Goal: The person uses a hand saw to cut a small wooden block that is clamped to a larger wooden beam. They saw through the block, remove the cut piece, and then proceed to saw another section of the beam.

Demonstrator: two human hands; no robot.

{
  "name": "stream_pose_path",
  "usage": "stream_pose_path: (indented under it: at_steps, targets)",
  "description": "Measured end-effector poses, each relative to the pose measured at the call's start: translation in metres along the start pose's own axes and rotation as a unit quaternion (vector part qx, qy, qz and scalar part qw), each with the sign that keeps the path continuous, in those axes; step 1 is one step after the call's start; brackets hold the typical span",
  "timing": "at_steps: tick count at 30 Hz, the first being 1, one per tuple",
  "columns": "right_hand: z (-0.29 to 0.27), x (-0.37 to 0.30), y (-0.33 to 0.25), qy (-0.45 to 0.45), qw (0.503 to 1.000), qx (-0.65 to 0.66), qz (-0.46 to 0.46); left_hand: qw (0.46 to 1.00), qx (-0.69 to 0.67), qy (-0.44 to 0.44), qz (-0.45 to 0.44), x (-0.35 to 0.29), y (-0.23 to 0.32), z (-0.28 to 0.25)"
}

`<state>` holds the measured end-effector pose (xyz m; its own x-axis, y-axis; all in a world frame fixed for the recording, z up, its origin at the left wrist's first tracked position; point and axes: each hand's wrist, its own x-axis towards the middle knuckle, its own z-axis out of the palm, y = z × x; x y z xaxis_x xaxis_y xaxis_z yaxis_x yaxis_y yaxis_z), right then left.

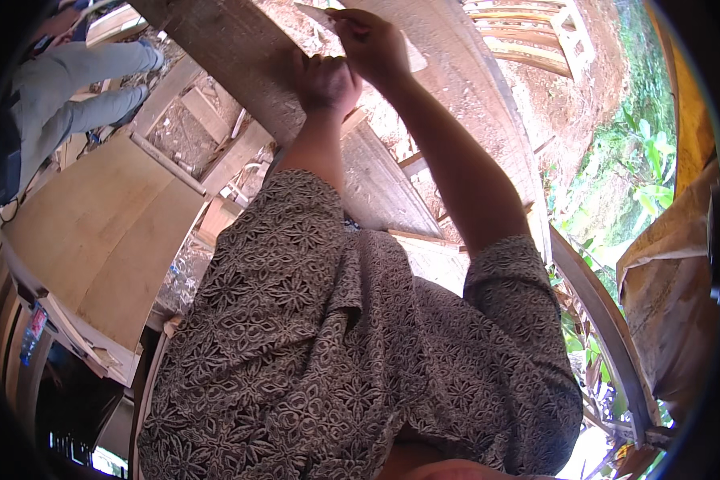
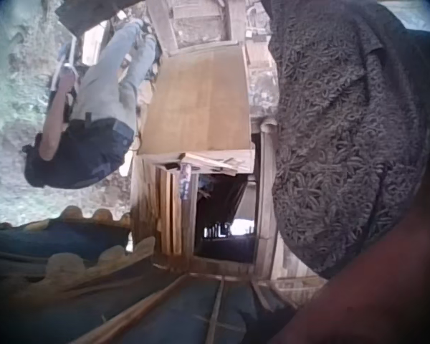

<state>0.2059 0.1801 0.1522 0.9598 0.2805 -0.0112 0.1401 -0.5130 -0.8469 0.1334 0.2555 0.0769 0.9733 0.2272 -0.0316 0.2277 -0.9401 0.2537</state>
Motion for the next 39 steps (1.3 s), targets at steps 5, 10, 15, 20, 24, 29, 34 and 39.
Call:
stream_pose_path:
  at_steps: [5, 10, 15, 20, 24, 29, 34, 39]
  targets:
    - [-0.057, -0.041, -0.017, -0.031, 0.998, 0.043, 0.031, 0.999, -0.037, 0.005, -0.009, -0.001, -0.005, 0.012]
    - [-0.106, -0.092, -0.058, -0.033, 0.996, 0.024, 0.083, 0.999, 0.009, -0.046, -0.014, 0.0, -0.003, -0.004]
    - [-0.11, -0.117, -0.052, -0.015, 0.996, 0.078, 0.044, 0.998, 0.046, -0.048, -0.003, -0.001, 0.001, -0.006]
    - [-0.12, -0.136, -0.047, -0.034, 0.998, 0.003, 0.056, 0.999, 0.037, -0.018, 0.008, -0.005, -0.005, -0.005]
    - [-0.136, -0.157, -0.049, -0.062, 0.993, -0.06, 0.075, 1.0, 0.018, 0.003, 0.017, -0.005, -0.003, 0.007]
    - [-0.183, -0.186, -0.074, -0.072, 0.996, -0.048, 0.038, 0.999, 0.029, -0.041, 0.007, -0.005, -0.006, 0.0]
    - [-0.193, -0.176, -0.105, -0.092, 0.991, -0.082, 0.042, 0.999, 0.027, -0.024, 0.039, -0.006, -0.008, 0.012]
    - [-0.182, -0.156, -0.087, -0.035, 0.988, -0.148, 0.02, 0.998, 0.03, -0.03, 0.037, -0.002, -0.008, 0.011]
